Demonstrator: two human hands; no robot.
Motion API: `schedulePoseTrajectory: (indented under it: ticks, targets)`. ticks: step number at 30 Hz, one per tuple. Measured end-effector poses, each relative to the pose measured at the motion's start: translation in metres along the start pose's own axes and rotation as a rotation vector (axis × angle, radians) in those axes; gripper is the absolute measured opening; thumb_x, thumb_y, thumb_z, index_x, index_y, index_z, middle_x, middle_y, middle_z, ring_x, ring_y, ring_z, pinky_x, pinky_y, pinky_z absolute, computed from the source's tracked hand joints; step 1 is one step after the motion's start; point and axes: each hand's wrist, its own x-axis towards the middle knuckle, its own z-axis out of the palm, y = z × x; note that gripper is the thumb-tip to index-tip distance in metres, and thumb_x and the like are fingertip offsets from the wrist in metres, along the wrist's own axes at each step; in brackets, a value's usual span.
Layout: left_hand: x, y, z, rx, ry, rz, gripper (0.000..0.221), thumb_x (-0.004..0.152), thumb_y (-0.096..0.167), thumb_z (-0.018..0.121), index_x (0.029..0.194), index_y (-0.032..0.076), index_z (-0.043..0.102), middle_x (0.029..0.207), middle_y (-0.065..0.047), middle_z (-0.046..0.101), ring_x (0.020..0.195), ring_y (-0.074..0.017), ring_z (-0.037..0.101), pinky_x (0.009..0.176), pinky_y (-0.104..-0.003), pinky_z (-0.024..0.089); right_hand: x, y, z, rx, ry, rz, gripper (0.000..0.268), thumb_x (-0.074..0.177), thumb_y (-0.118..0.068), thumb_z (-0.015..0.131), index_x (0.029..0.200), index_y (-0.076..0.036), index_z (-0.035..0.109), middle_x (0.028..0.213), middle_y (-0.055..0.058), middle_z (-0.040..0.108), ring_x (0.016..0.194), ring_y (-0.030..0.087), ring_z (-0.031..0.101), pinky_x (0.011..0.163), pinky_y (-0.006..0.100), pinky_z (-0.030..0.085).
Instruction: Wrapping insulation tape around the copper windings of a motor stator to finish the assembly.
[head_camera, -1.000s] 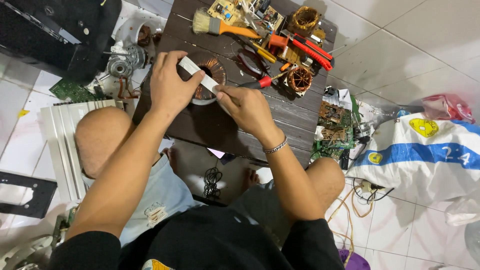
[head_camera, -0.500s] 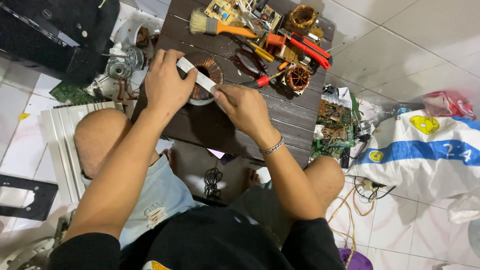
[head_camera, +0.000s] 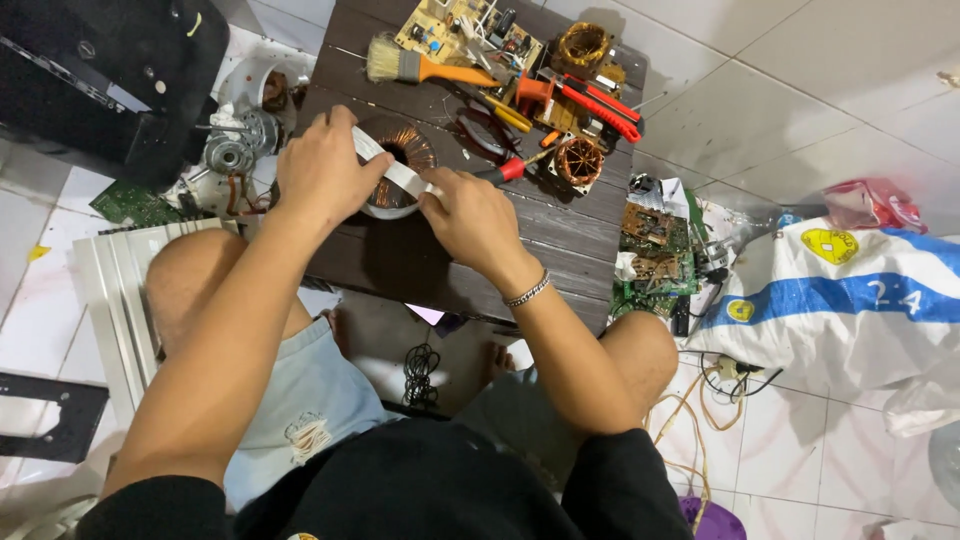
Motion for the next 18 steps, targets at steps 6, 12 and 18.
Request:
schedulePoseTrajectory:
  ticks: [6, 12, 18]
  targets:
    - [0.017, 0.003, -0.017, -0.03, -0.308, -0.131, 0.057, 0.084, 0.041, 0.073, 0.115, -0.004, 0.058, 0.093, -0.026, 0.073, 0.083, -0.0472, 0.072, 0.076, -0.054, 0.057, 0.009, 0.002, 0.005, -0.036, -0.071, 0.061, 0.036, 0.086, -0.022, 0.064, 0.119, -0.006, 0.062, 0.079, 0.018, 0.074, 0.072, 0.043, 0.069, 0.063, 0.051, 0.052]
    - [0.035, 0.01, -0.016, -0.003, -0.373, -0.194, 0.055, 0.076, 0.03, 0.075, 0.113, -0.006, 0.058, 0.094, -0.026, 0.074, 0.085, -0.0467, 0.073, 0.076, -0.054, 0.056, 0.01, -0.003, 0.01, -0.061, -0.049, 0.092, 0.036, 0.088, -0.024, 0.064, 0.117, -0.003, 0.059, 0.08, 0.02, 0.074, 0.072, 0.046, 0.069, 0.062, 0.054, 0.052]
    - [0.046, 0.018, -0.02, 0.036, -0.448, -0.254, 0.058, 0.074, 0.018, 0.07, 0.122, -0.011, 0.054, 0.099, -0.029, 0.073, 0.09, -0.0468, 0.073, 0.078, -0.054, 0.057, 0.009, -0.009, 0.004, -0.116, 0.004, 0.058, 0.034, 0.089, -0.027, 0.066, 0.114, -0.005, 0.058, 0.075, 0.02, 0.072, 0.065, 0.045, 0.067, 0.057, 0.054, 0.05]
